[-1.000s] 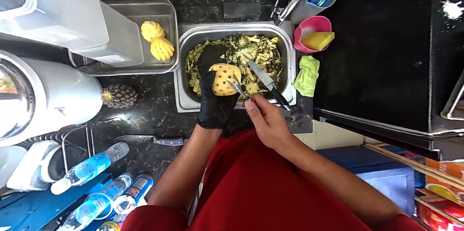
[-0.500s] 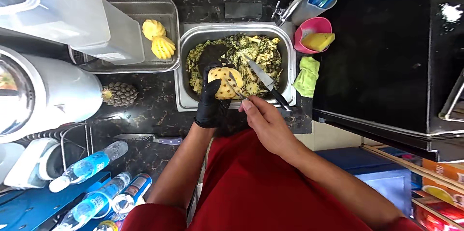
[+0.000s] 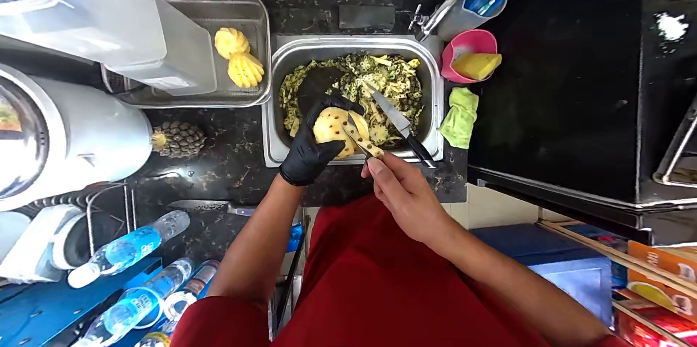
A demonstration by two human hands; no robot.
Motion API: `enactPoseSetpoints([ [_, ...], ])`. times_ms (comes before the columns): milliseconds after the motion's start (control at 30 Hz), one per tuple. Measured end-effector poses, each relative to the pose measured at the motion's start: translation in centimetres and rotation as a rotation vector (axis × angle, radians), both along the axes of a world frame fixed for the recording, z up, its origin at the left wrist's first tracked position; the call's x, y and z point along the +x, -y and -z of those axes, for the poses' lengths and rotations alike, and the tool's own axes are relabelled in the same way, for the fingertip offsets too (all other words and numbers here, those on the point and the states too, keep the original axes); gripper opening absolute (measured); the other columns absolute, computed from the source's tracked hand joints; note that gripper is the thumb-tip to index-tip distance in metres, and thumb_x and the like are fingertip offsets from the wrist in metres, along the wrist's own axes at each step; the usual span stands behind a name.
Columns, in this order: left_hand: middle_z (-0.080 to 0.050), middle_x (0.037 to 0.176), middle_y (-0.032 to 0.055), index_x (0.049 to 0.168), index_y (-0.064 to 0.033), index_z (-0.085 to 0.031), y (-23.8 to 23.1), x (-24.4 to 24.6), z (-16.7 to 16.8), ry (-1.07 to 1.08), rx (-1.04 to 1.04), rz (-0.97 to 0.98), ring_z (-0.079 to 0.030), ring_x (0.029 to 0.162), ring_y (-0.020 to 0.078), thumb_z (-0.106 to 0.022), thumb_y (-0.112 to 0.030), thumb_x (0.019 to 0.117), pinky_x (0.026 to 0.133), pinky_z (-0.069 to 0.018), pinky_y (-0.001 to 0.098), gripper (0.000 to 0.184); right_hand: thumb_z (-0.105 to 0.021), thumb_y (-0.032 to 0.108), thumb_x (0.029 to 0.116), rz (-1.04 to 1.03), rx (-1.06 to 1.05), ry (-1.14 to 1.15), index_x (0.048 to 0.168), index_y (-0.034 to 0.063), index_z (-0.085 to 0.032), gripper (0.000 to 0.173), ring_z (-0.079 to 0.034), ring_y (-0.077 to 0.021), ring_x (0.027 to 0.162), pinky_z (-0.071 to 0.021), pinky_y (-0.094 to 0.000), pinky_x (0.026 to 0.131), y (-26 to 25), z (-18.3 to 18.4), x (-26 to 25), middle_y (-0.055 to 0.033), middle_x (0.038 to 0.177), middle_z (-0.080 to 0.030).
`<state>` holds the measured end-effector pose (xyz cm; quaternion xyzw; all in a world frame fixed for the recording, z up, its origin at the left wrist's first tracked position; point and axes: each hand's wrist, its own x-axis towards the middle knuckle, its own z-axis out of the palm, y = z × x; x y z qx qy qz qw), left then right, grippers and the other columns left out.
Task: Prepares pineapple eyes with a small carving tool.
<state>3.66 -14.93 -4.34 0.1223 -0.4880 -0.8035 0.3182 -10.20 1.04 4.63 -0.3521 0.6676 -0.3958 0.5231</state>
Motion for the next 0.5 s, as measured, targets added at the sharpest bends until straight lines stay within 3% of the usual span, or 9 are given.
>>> enactPoseSetpoints([
  [133,-0.064,0.127,0.0053,0.135,-0.0109,-0.052,1.8,1.1,-0.1,0.083,-0.163,0.066,-0.063,0.115,0.0181,-0.082,-0.027,0.0761,0.099,-0.0549,0.0353,0.068,-0.039,0.041,0.1097,-0.104,0.095,0.004,0.105,0.016,-0.069,0.04,-0.041,-0.0065,0.051,-0.0367,-0.0243,0.048,-0.3,-1.1,-1.9,0.0066,0.063,-0.046],
  [300,-0.065,0.125,0.0061,0.133,-0.0095,-0.052,2.1,0.9,-0.7,0.057,-0.181,0.171,-0.064,0.113,0.0181,-0.085,-0.03,0.075,0.098,-0.0557,0.0348,0.069,-0.039,0.035,0.1106,-0.05,-0.001,0.049,0.105,0.011,-0.069,0.039,-0.042,-0.0055,0.051,-0.0369,-0.0222,0.047,-0.8,-0.4,-1.3,0.0059,0.063,-0.047],
  [500,-0.065,0.125,0.0066,0.134,-0.0063,-0.051,3.6,1.7,-2.1,0.185,-0.242,0.302,-0.063,0.116,0.0176,-0.086,-0.017,0.0685,0.101,-0.0539,0.0335,0.075,-0.039,0.04,0.1099,-0.164,0.124,0.039,0.104,0.0163,-0.069,0.039,-0.039,-0.0062,0.05,-0.0342,-0.0235,0.047,-0.3,-1.3,-2.9,0.0068,0.062,-0.044],
])
